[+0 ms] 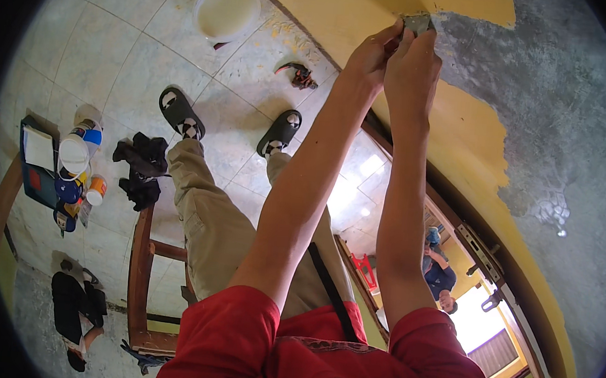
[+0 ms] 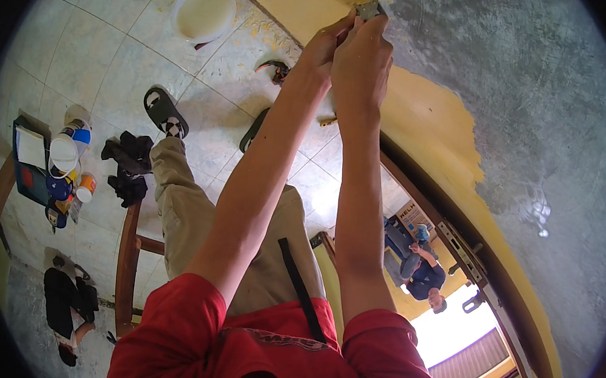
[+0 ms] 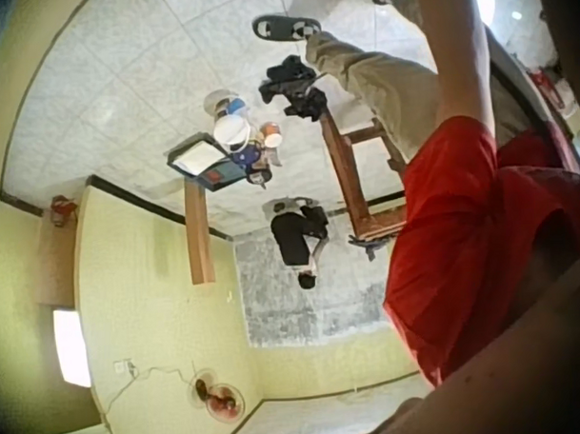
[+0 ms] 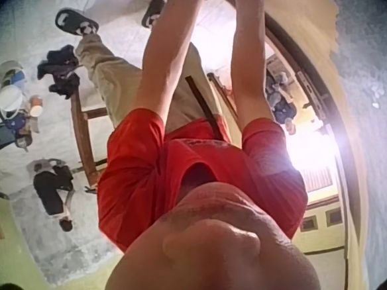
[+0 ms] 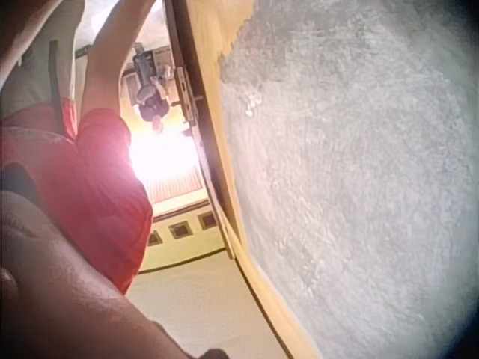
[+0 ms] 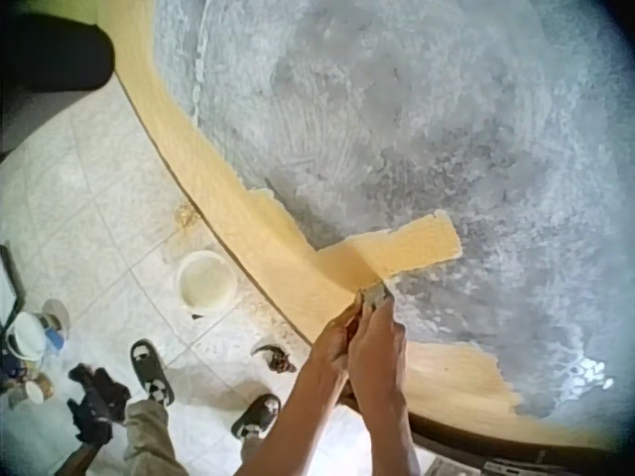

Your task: The person scrapes old paint from a wall with a putty knife, then smooths the wall with sandpaper.

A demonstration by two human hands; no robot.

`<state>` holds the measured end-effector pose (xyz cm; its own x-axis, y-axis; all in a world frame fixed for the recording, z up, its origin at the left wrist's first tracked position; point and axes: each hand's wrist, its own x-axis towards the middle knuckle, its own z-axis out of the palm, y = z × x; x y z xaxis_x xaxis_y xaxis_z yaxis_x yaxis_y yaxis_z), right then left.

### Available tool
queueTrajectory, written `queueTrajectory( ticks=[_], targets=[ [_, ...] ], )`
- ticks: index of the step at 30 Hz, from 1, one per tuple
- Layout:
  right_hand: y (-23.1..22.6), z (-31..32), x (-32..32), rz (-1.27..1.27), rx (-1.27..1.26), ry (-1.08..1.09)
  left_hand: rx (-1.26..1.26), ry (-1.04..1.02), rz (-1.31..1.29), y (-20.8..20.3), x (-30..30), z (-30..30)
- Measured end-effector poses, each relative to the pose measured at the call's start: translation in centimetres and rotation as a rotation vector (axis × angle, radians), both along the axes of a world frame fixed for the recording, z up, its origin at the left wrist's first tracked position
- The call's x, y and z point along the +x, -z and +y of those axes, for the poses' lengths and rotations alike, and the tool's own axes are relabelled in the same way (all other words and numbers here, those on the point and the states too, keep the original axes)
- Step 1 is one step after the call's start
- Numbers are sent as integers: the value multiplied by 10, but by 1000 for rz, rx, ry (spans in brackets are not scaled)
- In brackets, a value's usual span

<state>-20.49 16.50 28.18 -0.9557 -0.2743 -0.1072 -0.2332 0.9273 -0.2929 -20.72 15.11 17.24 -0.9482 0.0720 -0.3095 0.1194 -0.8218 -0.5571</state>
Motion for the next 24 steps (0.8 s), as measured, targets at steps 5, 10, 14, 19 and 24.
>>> queueTrajectory(
  ticks=[5, 10, 14, 19, 24],
  targets=[
    [14, -3, 2, 40, -160, -41, -387, 104, -152, 14, -5, -28],
    [7, -5, 5, 56, -140, 27, -132, -39, 29, 9, -9, -5],
    [7, -6, 4, 41, -90, 47, -62, -129, 191, 16, -10, 2],
    [17, -4, 1, 131, -45, 13, -169, -29, 102, 11, -6, -12],
    [19, -23, 12, 173, -224, 58, -409, 97, 118, 42, -17, -41]
  ],
)
